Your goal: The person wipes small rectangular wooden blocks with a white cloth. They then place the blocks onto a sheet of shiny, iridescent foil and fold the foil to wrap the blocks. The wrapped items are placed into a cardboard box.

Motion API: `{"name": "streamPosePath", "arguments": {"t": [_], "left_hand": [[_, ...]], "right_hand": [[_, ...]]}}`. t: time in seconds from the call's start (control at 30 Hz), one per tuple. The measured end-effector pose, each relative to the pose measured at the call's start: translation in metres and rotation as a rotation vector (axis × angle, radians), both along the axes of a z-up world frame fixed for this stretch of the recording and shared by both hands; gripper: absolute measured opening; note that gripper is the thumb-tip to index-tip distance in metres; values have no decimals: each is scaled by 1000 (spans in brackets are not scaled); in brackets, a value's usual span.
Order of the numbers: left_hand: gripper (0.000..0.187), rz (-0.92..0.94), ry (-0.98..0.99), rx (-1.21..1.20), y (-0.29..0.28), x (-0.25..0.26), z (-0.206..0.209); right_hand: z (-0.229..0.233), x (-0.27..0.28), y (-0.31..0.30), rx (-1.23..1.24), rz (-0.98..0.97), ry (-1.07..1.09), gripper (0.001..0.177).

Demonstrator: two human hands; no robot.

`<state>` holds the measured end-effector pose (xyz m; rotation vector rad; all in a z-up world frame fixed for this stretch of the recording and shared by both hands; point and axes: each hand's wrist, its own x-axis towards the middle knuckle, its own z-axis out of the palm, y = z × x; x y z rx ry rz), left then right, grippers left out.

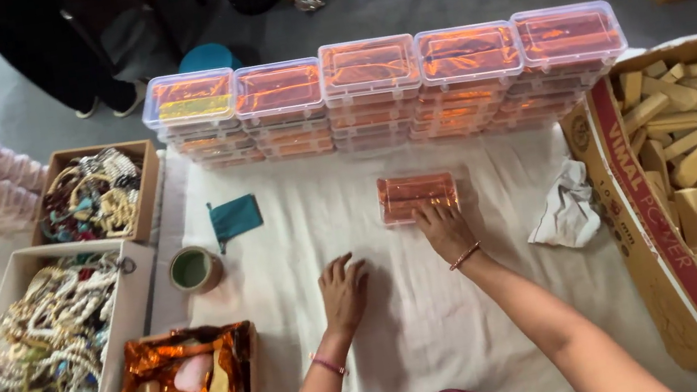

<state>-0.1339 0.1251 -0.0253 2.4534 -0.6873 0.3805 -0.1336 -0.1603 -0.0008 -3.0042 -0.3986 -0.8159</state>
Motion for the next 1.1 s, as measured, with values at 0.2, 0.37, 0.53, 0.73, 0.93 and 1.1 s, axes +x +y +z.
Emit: {"name": "streamPosePath", "arguments": {"t": [0.2,0.37,0.53,0.73,0.93,1.1], "left_hand": [[33,74,99,80,61,-74,1],[45,91,54,73,74,-104,-4],[45,112,-9,42,67,-107,2],[46,78,61,38,68,-106,5],[46,48,93,19,75,-105,7],[42,23,90,-50,75,-105,17]], "right_hand": [[-12,11,-8,-135,12,74,4],[15,1,28,-29,157,32,5],[112,11,93,49,294,-16,8],[193,107,143,41,399,-262,23],[224,219,153,-26,227,-276,12],[191,277,138,-156,56,-206,9]]}}
